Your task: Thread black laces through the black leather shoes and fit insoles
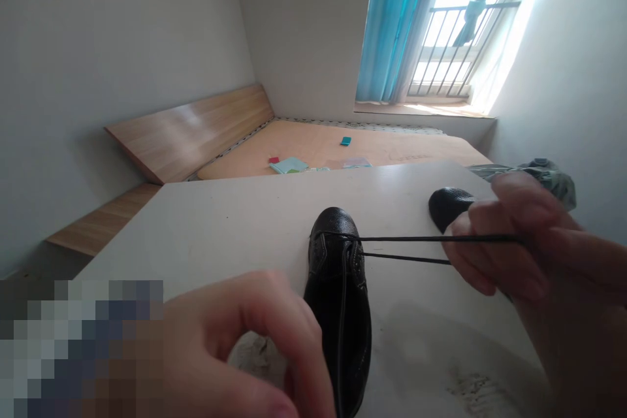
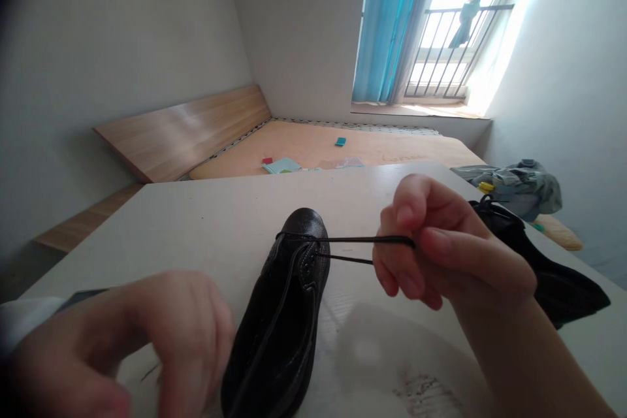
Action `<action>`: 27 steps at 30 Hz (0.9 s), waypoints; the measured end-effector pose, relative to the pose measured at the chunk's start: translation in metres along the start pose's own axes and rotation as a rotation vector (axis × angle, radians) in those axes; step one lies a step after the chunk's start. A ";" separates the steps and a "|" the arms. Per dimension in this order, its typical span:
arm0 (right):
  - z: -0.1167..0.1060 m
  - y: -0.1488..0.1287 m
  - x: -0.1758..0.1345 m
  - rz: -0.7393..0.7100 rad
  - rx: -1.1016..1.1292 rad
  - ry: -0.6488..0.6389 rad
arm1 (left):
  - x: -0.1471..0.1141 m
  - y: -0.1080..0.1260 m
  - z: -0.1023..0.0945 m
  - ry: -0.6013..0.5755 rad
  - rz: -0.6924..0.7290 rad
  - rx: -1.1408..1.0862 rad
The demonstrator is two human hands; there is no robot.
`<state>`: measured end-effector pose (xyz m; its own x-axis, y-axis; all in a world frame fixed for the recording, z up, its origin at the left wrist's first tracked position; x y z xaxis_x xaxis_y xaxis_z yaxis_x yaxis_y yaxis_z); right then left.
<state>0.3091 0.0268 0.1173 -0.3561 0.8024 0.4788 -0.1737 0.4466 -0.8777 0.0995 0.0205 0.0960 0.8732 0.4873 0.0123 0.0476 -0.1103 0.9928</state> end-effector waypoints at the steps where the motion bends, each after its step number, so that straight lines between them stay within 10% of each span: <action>1: -0.003 -0.001 0.000 -0.020 -0.054 0.048 | 0.007 -0.005 0.009 -0.087 -0.061 0.009; 3: -0.011 -0.007 -0.001 -0.080 -0.273 0.199 | 0.021 -0.016 0.012 -0.064 -0.123 0.013; 9: -0.010 -0.033 -0.009 -0.356 -1.100 0.477 | 0.036 -0.041 -0.043 0.653 -0.108 0.678; 11: -0.010 -0.017 -0.003 -0.163 -0.867 0.296 | 0.040 -0.051 -0.046 0.634 -0.142 0.827; 15: 0.037 0.030 -0.014 0.436 -0.226 -0.535 | 0.043 -0.062 -0.049 0.592 -0.174 0.770; 18: 0.056 0.040 -0.035 0.652 -0.151 -0.928 | 0.043 -0.064 -0.052 0.627 -0.179 0.714; 27: 0.001 0.087 0.007 0.512 -0.648 0.023 | 0.046 -0.066 -0.047 0.674 -0.137 0.568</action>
<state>0.2905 0.0711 0.0441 -0.2274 0.9734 0.0289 0.5716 0.1575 -0.8053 0.1139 0.0911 0.0366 0.3799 0.9138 0.1436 0.5198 -0.3393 0.7840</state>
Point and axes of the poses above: each hand's wrist, its own x-axis towards the middle knuckle, its own z-axis out of the palm, y = z × x, the point moved 7 cm from there along x, towards the middle knuckle, and after that the axes turned 2 degrees about -x, right-handed, at the moved point
